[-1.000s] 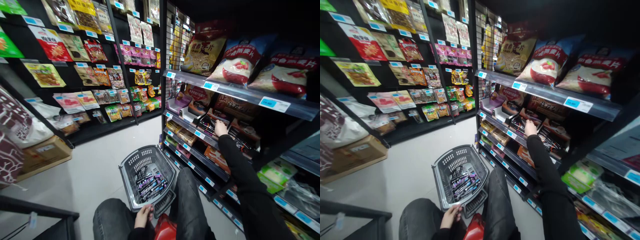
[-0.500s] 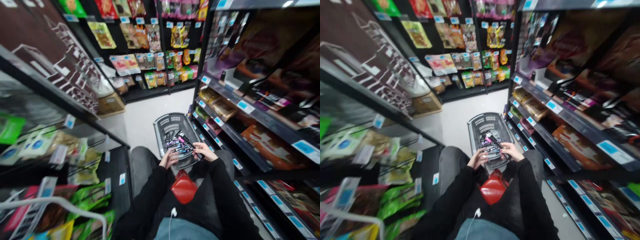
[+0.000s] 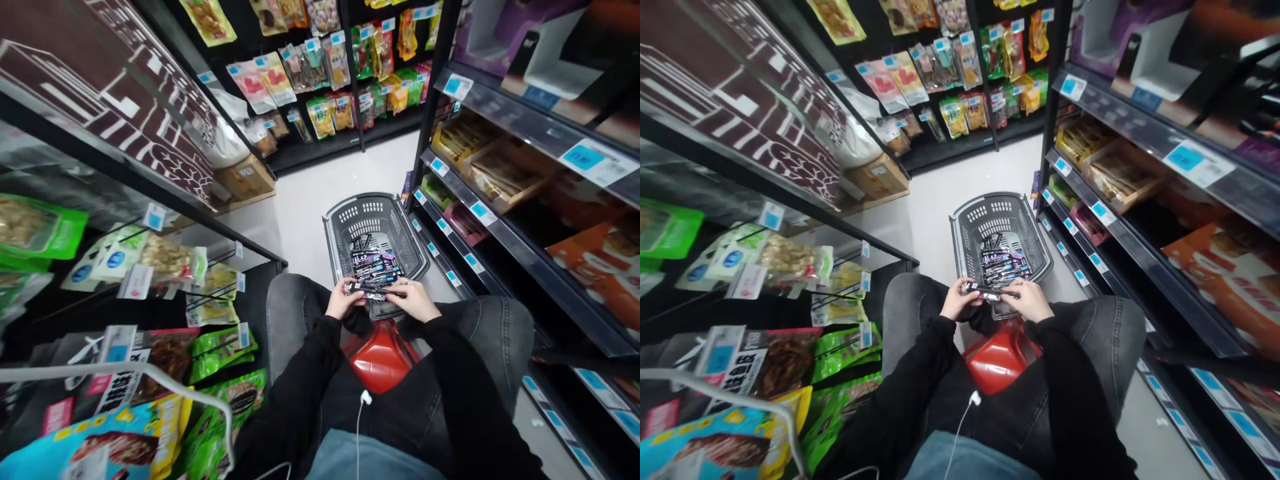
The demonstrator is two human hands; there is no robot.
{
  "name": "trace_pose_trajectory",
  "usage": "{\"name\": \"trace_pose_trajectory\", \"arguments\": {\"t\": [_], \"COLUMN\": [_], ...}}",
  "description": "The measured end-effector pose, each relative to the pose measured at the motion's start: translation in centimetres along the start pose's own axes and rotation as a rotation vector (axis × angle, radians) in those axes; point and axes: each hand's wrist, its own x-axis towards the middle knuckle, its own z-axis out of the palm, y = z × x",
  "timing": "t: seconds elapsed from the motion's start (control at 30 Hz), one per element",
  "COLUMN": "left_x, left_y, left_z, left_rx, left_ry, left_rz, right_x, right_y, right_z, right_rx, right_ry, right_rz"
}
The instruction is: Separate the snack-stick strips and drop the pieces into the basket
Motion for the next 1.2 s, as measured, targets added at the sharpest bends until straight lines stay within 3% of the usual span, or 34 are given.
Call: {"name": "trace_pose_trajectory", "arguments": {"t": [0.13, 0.33, 0.5, 0.77, 0.9, 1.07, 1.2], "left_x": [0.7, 1.0, 1.0, 1.1, 1.1, 1.4, 1.8], "left_y": [-0.6, -1.0, -0.7, -0.6, -0.5, -0.6, -0.4], "left_z": [0.9, 1.7, 1.4, 1.5, 1.6, 1.5, 0.9], "left_rx": [0.13, 0.271, 0.167, 0.139, 0.136, 0.132, 0.112], "left_ry": [0.029, 0.086, 0.005, 0.15, 0.113, 0.102, 0.127], "left_rz": [-0.032, 0.067, -0.075, -0.003, -0.019, -0.072, -0.132], "right_x": [-0.1, -0.1, 0.1, 0.1, -0.1, 0.1, 0.2], "right_y": [1.2, 2.3, 1.9, 1.9, 2.6, 3.2, 2.9], "right_z": [-0.7, -1.0, -1.0, -1.2, -1.3, -0.9, -0.9], "right_rx": [0.061, 0.142, 0.059, 0.028, -0.018, -0.211, -0.2], "right_ry": [0.002, -0.016, -0.066, -0.125, -0.223, -0.188, -0.205], "right_rz": [0.052, 0.078, 0.07, 0.076, 0.123, 0.113, 0.08]}}
